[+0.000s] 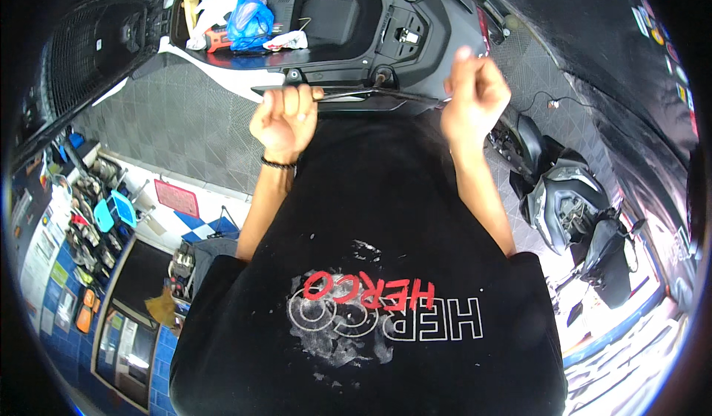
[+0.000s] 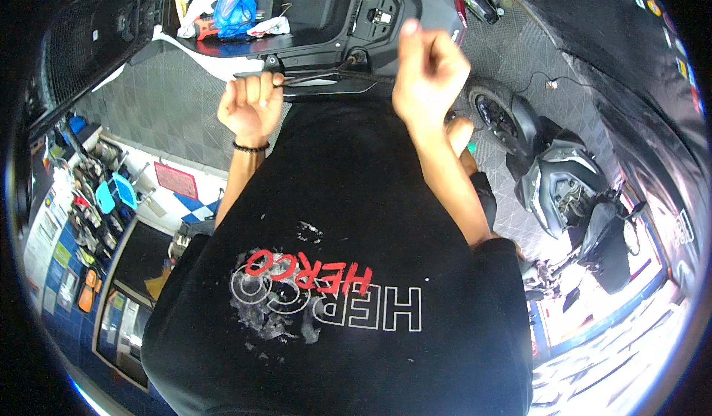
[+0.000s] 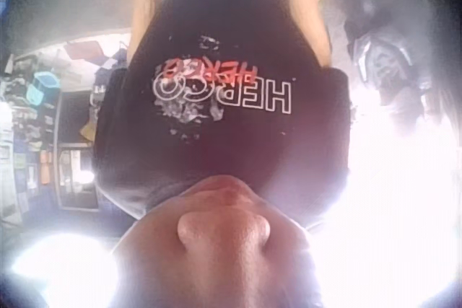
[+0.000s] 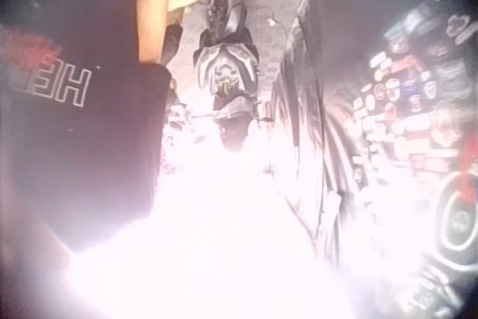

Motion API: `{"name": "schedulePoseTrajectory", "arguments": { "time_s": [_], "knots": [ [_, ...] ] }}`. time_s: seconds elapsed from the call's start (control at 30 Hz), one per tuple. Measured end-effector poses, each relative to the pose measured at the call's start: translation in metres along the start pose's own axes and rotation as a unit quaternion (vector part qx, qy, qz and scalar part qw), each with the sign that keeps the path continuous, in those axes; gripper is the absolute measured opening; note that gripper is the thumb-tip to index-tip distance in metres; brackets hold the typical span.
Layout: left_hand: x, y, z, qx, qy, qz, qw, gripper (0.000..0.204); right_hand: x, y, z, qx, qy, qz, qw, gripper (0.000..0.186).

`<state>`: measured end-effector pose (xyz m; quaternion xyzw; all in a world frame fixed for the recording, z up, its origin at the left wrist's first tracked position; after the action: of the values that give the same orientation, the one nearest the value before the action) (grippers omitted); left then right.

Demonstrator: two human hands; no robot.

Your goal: The person uses a cordless impact driver to remove screws from the rear storage compartment of a white scooter. They then switch to a manual T-handle wrench to loosen and remove additional bolts from the same area. The person places the removed fasteners into the storage compartment.

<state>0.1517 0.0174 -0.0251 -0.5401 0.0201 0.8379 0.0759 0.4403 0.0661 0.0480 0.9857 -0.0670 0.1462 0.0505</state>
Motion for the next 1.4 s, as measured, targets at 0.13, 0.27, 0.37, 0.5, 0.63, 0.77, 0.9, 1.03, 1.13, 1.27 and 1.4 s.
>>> {"name": "schedulePoseTrajectory", "arguments": {
  "time_s": [0.13, 0.27, 0.37, 0.5, 0.63, 0.77, 0.9, 1.03, 1.13, 1.27, 1.4],
  "knots": [
    [-0.044, 0.038, -0.002, 0.004, -0.291, -0.071, 0.954, 0.035, -0.066, -0.072, 0.003, -0.080, -0.219, -0.138, 0.963, 0.048],
    [-0.109, 0.040, -0.035, 0.040, -0.598, -0.299, 0.742, 0.036, -0.162, -0.105, -0.016, -0.165, -0.050, -0.392, 0.904, 0.041],
    [-0.140, 0.038, -0.083, 0.020, -0.647, -0.425, 0.633, 0.021, -0.231, -0.086, -0.028, -0.131, 0.058, -0.573, 0.807, 0.041],
    [-0.161, -0.024, -0.155, 0.280, -0.693, -0.429, 0.508, 0.021, -0.315, 0.008, -0.026, 0.012, 0.239, -0.742, 0.626, 0.060],
    [-0.170, -0.064, -0.129, 0.003, -0.646, -0.276, 0.712, 0.017, -0.333, 0.102, -0.015, 0.139, 0.309, -0.834, 0.437, 0.059],
    [-0.146, -0.100, -0.148, 0.128, -0.666, -0.346, 0.649, 0.024, -0.313, 0.116, -0.049, 0.206, 0.362, -0.810, 0.413, 0.055],
    [-0.141, -0.118, -0.129, 0.299, -0.584, -0.189, 0.731, 0.043, -0.241, 0.068, -0.137, 0.299, 0.274, -0.570, 0.715, 0.036],
    [-0.127, -0.122, -0.151, 0.279, -0.567, -0.271, 0.726, 0.057, -0.131, 0.076, -0.139, 0.026, -0.091, -0.674, 0.732, 0.041],
    [-0.122, -0.121, -0.176, 0.343, -0.511, -0.351, 0.706, 0.060, -0.101, 0.102, -0.010, -0.255, -0.057, -0.608, 0.750, 0.033],
    [-0.121, -0.113, -0.188, 0.447, -0.409, -0.339, 0.720, 0.056, -0.185, 0.122, 0.044, -0.411, -0.459, -0.453, 0.644, 0.050],
    [-0.122, -0.111, -0.179, 0.461, -0.375, -0.314, 0.740, 0.055, -0.253, 0.115, 0.022, -0.329, -0.636, -0.405, 0.569, 0.041]
  ]
}}
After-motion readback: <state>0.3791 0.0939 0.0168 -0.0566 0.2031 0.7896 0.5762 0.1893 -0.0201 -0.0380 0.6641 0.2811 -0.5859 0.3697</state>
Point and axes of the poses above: each hand's wrist, its own y-axis away from the middle knuckle, its own x-axis out of the back of the hand, z = x × y, the point moved 9 cm from there along -y, towards the middle knuckle, and after that the axes turned 15 degrees about -z, right-handed, at the moved point
